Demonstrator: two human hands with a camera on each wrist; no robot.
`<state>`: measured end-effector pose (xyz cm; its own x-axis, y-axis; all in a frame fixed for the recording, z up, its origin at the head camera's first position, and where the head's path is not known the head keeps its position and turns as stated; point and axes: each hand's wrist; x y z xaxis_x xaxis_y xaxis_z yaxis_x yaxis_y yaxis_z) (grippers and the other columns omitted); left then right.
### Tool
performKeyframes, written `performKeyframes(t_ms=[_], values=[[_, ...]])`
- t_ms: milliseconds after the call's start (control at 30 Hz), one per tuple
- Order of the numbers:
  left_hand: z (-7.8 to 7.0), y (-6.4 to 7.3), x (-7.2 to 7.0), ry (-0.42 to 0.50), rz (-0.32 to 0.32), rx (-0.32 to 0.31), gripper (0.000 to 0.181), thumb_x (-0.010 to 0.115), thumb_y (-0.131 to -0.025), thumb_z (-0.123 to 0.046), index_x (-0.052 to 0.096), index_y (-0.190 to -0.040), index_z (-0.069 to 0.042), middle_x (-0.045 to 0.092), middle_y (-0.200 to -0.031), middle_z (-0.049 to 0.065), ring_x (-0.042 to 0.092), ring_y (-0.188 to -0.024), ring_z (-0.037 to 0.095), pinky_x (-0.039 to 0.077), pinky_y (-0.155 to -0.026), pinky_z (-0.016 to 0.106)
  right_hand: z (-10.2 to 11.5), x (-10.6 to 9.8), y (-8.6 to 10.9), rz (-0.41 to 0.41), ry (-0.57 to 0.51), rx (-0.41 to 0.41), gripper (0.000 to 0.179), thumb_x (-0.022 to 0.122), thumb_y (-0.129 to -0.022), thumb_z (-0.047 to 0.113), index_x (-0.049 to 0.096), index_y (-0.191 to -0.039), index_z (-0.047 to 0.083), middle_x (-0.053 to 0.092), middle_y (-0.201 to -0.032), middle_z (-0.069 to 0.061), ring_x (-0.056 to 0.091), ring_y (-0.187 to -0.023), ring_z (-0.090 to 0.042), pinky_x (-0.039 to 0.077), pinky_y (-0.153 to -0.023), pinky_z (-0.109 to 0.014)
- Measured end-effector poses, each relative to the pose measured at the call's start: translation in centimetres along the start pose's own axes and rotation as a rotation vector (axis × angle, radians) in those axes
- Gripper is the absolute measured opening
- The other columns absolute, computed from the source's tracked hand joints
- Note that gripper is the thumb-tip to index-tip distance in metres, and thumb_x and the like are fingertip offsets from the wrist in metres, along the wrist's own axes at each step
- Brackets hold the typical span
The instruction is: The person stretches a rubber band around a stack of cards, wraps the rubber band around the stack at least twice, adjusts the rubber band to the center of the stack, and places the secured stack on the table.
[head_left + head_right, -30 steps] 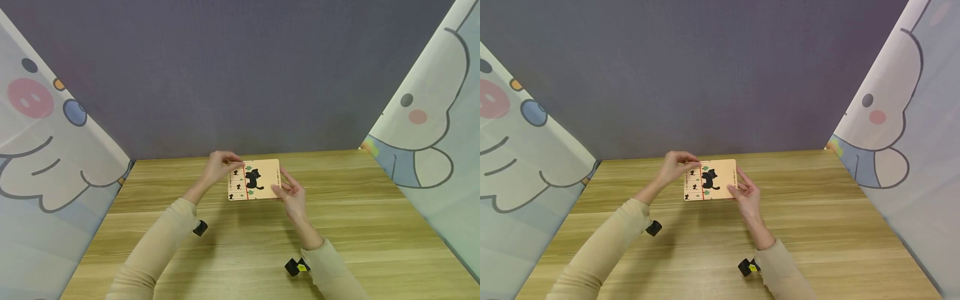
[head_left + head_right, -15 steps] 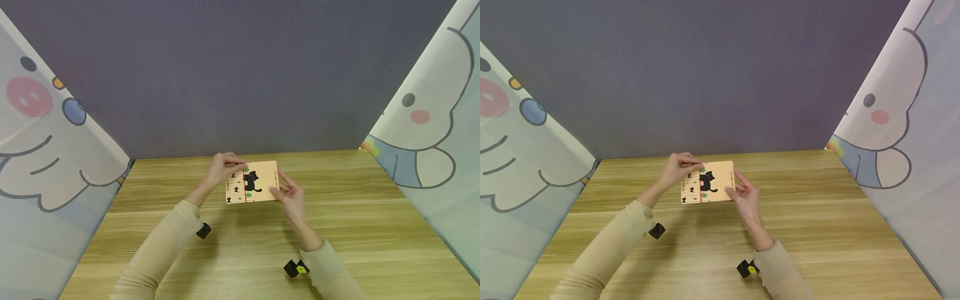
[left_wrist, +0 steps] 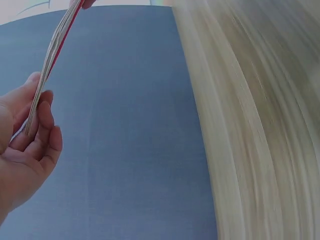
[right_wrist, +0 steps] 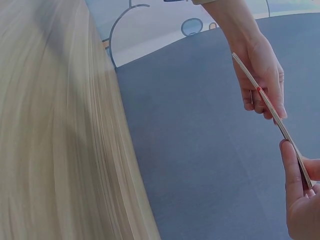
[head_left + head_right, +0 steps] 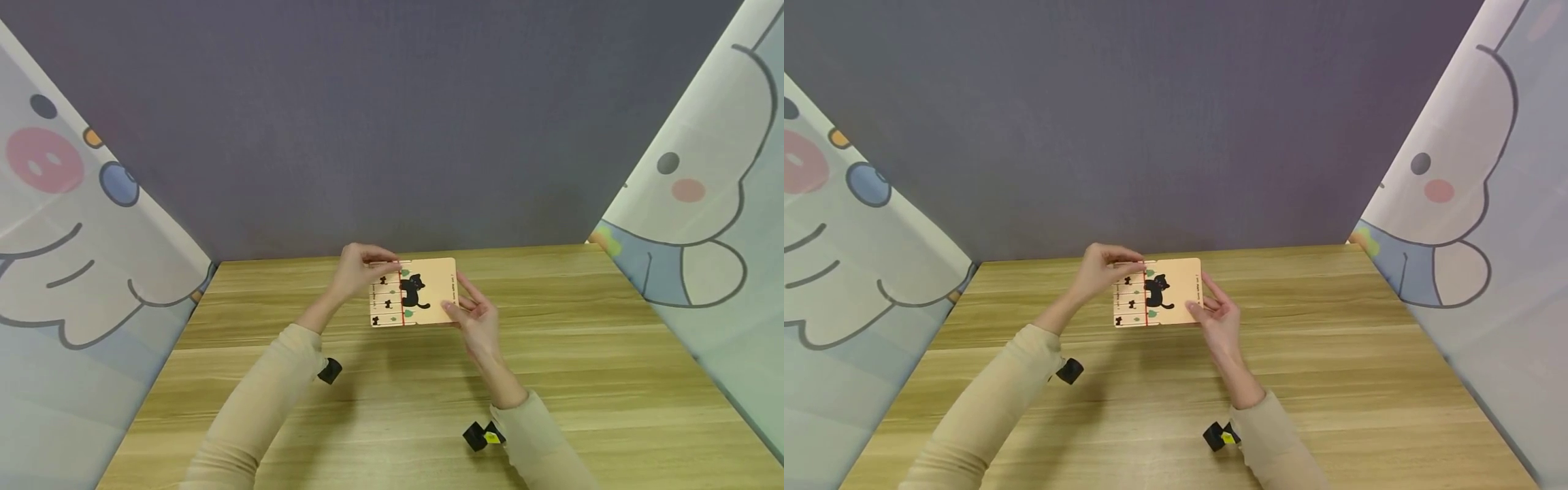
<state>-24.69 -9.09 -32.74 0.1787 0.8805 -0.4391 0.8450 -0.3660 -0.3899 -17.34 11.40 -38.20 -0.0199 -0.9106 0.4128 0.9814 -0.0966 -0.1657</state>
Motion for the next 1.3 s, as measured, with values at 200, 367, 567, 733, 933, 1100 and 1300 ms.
performKeyframes(t_ms=[200,367,567,733,933,1100,1300], values=[[-0.2,0.2,-0.2,0.019,0.039,-0.09,0.018,0.071,-0.074,-0.015,0.07,-0.087,-0.003,0.067,-0.085,0.008,0.062,-0.075,0.016,0.052,-0.067,0.024,-0.1,-0.1,0.1,-0.002,0.011,-0.009,0.06,0.05,-0.075,-0.023,0.039,-0.13,-0.002,0.067,-0.085,-0.006,0.065,-0.071,-0.018,0.053,-0.061,-0.031],[-1.2,0.6,0.1,0.061,0.032,-0.061,0.016,0.068,-0.076,-0.004,0.068,-0.089,0.005,0.065,-0.083,0.015,0.06,-0.072,0.023,0.052,-0.061,0.027,-0.2,-0.1,0.1,0.002,0.019,-0.019,0.059,0.05,-0.075,-0.023,0.039,-0.13,-0.003,0.067,-0.086,-0.006,0.065,-0.072,-0.018,0.053,-0.061,-0.03],[-2.8,1.0,0.4,0.042,0.063,-0.032,0.017,0.065,-0.078,-0.001,0.066,-0.092,0.009,0.062,-0.083,0.017,0.058,-0.076,0.024,0.051,-0.073,0.027,-0.4,0.0,0.2,0.008,0.042,-0.02,0.059,0.052,-0.075,-0.022,0.041,-0.129,-0.003,0.067,-0.086,-0.005,0.065,-0.074,-0.018,0.053,-0.061,-0.029],[-3.3,1.0,0.6,0.039,0.058,0.002,0.019,0.065,-0.078,-0.001,0.065,-0.094,0.009,0.061,-0.083,0.017,0.057,-0.075,0.023,0.051,-0.075,0.027,-0.3,0.0,0.3,0.008,0.029,-0.021,0.059,0.051,-0.075,-0.023,0.041,-0.129,-0.002,0.067,-0.086,-0.004,0.065,-0.073,-0.018,0.054,-0.06,-0.031],[-3.4,0.9,0.1,0.06,0.041,-0.04,0.021,0.067,-0.077,-0.002,0.065,-0.096,0.007,0.064,-0.088,0.017,0.062,-0.075,0.024,0.053,-0.067,0.028,-0.1,0.0,0.2,0.022,0.017,-0.027,0.059,0.05,-0.076,-0.022,0.04,-0.13,-0.002,0.068,-0.086,-0.003,0.065,-0.072,-0.019,0.054,-0.059,-0.032],[-3.6,0.9,-0.5,0.073,0.049,-0.102,0.016,0.067,-0.077,-0.001,0.066,-0.091,0.007,0.065,-0.089,0.019,0.063,-0.077,0.026,0.053,-0.063,0.028,0.0,0.0,0.2,0.019,0.017,-0.022,0.059,0.051,-0.076,-0.022,0.04,-0.13,-0.002,0.068,-0.086,-0.003,0.065,-0.071,-0.018,0.054,-0.059,-0.031],[-3.3,1.0,-0.4,0.136,0.059,-0.112,0.014,0.065,-0.077,0.003,0.065,-0.089,0.01,0.064,-0.086,0.021,0.064,-0.076,0.028,0.053,-0.064,0.03,0.0,0.3,0.4,0.004,0.017,-0.019,0.059,0.051,-0.074,-0.024,0.041,-0.129,-0.003,0.067,-0.086,-0.007,0.065,-0.073,-0.019,0.053,-0.062,-0.031]])
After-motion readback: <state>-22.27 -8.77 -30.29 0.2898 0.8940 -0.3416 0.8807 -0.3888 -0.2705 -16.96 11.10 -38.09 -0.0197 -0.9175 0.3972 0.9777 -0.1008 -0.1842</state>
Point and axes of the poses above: each hand's wrist, its own y-axis away from the middle knuckle, its own x-axis out of the palm, z = x × y
